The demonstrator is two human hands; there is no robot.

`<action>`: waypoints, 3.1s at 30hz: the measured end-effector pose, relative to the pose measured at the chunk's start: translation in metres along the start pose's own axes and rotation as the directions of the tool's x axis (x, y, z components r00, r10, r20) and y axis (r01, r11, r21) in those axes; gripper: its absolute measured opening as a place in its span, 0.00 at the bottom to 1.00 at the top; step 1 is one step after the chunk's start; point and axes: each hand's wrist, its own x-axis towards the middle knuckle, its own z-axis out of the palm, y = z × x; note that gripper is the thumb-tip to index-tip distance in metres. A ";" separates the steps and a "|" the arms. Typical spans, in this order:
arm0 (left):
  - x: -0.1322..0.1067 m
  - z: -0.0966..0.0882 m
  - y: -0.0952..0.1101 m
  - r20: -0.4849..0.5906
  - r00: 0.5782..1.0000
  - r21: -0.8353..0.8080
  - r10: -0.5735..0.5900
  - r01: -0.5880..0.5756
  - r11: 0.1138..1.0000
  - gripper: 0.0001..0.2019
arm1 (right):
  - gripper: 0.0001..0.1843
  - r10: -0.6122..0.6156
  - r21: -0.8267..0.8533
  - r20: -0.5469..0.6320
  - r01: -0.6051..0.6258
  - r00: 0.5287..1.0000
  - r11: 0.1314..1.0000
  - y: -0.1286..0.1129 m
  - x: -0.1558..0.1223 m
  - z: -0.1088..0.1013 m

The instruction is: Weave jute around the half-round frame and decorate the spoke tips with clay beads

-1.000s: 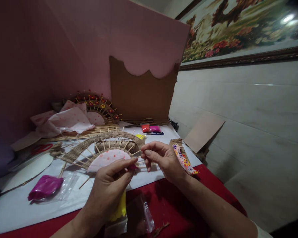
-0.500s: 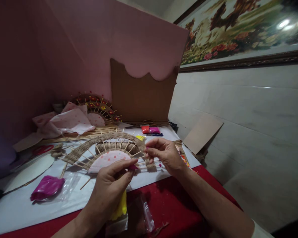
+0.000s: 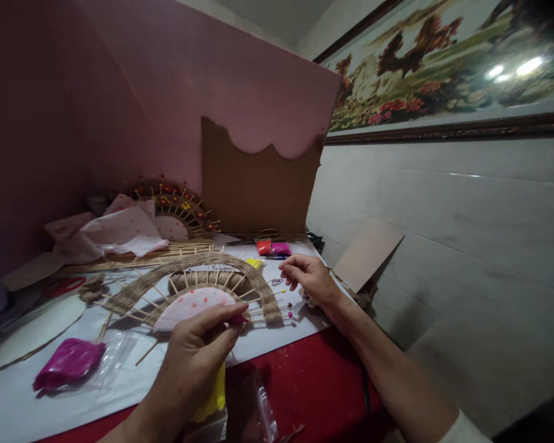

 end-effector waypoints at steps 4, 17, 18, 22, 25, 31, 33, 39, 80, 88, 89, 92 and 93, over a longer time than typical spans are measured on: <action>0.001 0.000 -0.001 -0.008 0.999 0.061 0.036 -0.036 0.997 0.08 | 0.03 -0.053 -0.108 0.020 0.055 0.998 0.993 0.007 -0.007 0.005; 0.001 -0.001 -0.001 0.011 0.999 0.083 0.033 -0.033 0.996 0.09 | 0.04 -0.097 -0.300 -0.013 0.089 0.995 0.950 0.009 -0.001 0.008; 0.001 -0.001 0.000 0.009 0.999 0.088 0.042 -0.042 0.995 0.09 | 0.05 -0.094 -0.296 -0.013 0.086 0.995 0.951 0.010 -0.002 0.009; 0.001 -0.001 -0.002 -0.003 0.998 0.092 0.058 -0.058 0.994 0.09 | 0.04 -0.075 -0.291 -0.029 0.063 0.997 0.955 0.012 -0.002 0.010; 0.000 0.000 -0.002 0.001 0.999 0.076 0.052 -0.051 0.996 0.09 | 0.05 -0.057 -0.290 -0.042 0.043 0.997 0.956 0.015 -0.002 0.009; 0.000 0.000 -0.001 0.019 0.999 0.074 0.049 -0.050 0.996 0.09 | 0.07 -0.034 -0.299 -0.062 0.014 0.998 0.954 0.019 0.000 0.009; 0.000 0.000 -0.001 0.023 0.999 0.067 0.048 -0.050 0.996 0.10 | 0.06 -0.028 -0.305 -0.056 0.010 0.998 0.952 0.019 0.000 0.009; -0.002 0.002 0.000 0.018 0.999 0.054 0.035 -0.036 0.998 0.09 | 0.06 -0.029 -0.316 -0.043 0.015 0.999 0.949 0.018 0.000 0.011; 0.020 -0.009 0.005 -0.232 0.868 -0.412 -0.439 0.321 0.853 0.18 | 0.07 -0.163 -0.550 -0.073 0.097 0.984 0.830 0.011 -0.005 0.010; 0.021 -0.008 0.005 -0.242 0.861 -0.410 -0.447 0.327 0.852 0.18 | 0.07 -0.200 -0.568 -0.047 0.138 0.979 0.811 0.009 -0.006 0.011; 0.021 -0.008 0.005 -0.244 0.861 -0.409 -0.447 0.326 0.852 0.17 | 0.07 -0.200 -0.568 -0.044 0.140 0.979 0.811 0.008 -0.006 0.012; 0.020 -0.008 0.005 -0.245 0.859 -0.412 -0.450 0.328 0.850 0.17 | 0.07 -0.194 -0.568 -0.035 0.140 0.980 0.811 0.007 -0.007 0.012; 0.020 -0.008 0.005 -0.243 0.859 -0.415 -0.451 0.329 0.849 0.17 | 0.07 -0.192 -0.568 -0.032 0.140 0.981 0.811 0.007 -0.007 0.012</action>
